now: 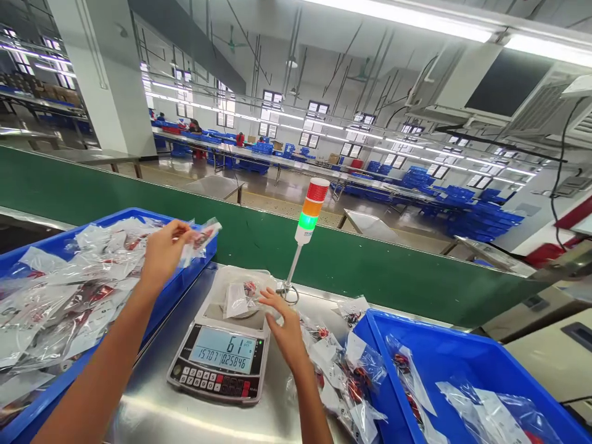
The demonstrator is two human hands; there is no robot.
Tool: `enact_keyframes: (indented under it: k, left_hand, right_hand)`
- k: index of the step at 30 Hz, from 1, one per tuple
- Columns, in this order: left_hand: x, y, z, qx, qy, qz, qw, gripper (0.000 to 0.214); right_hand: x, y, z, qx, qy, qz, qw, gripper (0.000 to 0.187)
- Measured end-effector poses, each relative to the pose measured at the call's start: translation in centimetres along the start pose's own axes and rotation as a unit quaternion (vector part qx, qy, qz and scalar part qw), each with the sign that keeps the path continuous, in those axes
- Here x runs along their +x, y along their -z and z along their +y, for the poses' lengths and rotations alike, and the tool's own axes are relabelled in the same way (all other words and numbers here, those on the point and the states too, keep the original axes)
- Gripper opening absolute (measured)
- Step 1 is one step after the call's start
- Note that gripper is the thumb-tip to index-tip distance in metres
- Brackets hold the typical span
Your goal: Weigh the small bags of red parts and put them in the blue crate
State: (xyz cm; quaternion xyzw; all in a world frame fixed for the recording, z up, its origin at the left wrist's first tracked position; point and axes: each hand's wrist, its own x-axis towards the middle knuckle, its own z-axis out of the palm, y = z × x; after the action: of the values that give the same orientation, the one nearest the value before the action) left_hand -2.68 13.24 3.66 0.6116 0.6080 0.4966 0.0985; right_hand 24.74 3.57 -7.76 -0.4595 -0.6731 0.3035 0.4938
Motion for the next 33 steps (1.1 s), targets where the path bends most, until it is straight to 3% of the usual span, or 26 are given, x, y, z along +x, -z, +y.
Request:
enact_keyframes:
  k: [5,10,12,15,16,20,22,25,29,33]
  left_hand:
    - [-8.1,5.0,-1.0,0.052,0.057,0.066,0.995,0.022]
    - [-15.3,7.5,-1.9,0.117,0.157,-0.008,0.981,0.025]
    - [-17.1,7.5,-2.3,0.145,0.165,0.009,0.976,0.027]
    - [-19.4,6.5,-3.7,0.188,0.132,0.087,0.969,0.035]
    - [-20.2,5.9,-4.6,0.195,0.116,0.080,0.971,0.036]
    - [-23.6,4.0,-8.9,0.172,0.049,-0.083,0.980,0.038]
    - [-24.5,3.7,-10.3,0.162,0.035,-0.104,0.981,0.040]
    - [-24.2,4.0,-10.2,0.161,0.031,-0.056,0.985,0.042]
    - [-22.0,3.9,-7.3,0.131,-0.004,-0.008,0.991,0.037]
    - [-19.7,2.0,-3.8,0.063,-0.069,-0.017,0.995,0.023]
  right_hand:
    - [-6.9,2.6,0.9,0.001,-0.099,0.086,0.991,0.034]
    - [-9.9,5.1,0.3,0.006,-0.178,0.153,0.972,0.040]
    - [-10.1,5.5,0.0,-0.019,-0.189,0.157,0.969,0.039]
    - [-10.1,5.5,0.0,-0.081,-0.172,0.151,0.970,0.035]
    - [-10.2,5.4,0.2,-0.108,-0.158,0.145,0.971,0.033]
    - [-11.1,4.7,1.7,-0.228,-0.107,0.080,0.965,0.030]
    - [-11.9,4.3,2.6,-0.287,-0.094,0.029,0.953,0.030]
    - [-13.0,3.8,4.1,-0.376,-0.069,-0.004,0.924,0.035]
    - [-13.4,3.8,5.4,-0.429,-0.056,0.052,0.900,0.034]
    - [-12.7,4.1,5.4,-0.424,-0.088,0.109,0.895,0.031]
